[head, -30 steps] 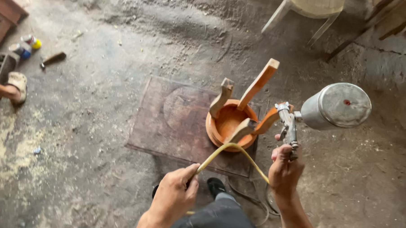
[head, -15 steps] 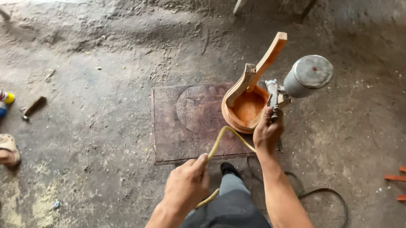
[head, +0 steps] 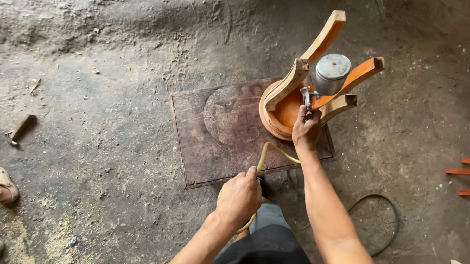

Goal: The person varnishes a wooden stool using a spray gun, covering the underside, legs, and seat surface.

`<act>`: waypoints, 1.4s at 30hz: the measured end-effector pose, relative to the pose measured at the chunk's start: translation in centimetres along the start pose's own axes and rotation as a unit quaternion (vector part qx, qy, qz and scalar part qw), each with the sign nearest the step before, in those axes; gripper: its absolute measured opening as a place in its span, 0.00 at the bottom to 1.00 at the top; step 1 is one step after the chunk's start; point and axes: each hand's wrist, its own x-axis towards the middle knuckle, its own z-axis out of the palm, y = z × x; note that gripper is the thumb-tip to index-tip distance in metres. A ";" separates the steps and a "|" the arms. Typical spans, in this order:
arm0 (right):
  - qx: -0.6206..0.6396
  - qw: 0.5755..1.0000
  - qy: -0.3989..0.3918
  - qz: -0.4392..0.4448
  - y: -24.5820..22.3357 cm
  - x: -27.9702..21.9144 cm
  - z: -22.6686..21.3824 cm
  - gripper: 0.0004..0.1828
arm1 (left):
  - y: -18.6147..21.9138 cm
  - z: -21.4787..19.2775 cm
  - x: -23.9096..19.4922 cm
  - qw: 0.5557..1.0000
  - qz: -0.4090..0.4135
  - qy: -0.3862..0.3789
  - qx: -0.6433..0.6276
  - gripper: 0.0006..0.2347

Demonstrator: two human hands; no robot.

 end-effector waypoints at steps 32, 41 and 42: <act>0.072 0.991 0.076 -0.086 -3.7 5.4 -2.8 0.23 | 0.5 -1.5 6.5 0.999 -0.007 0.033 -0.017 0.21; -0.016 1.000 0.027 0.005 2.2 2.2 3.0 0.27 | 0.2 -0.3 6.7 0.997 -0.048 -0.052 0.014 0.19; -0.023 0.999 0.020 0.023 2.9 1.9 3.6 0.27 | 0.1 -0.1 6.7 0.997 -0.055 -0.061 0.014 0.18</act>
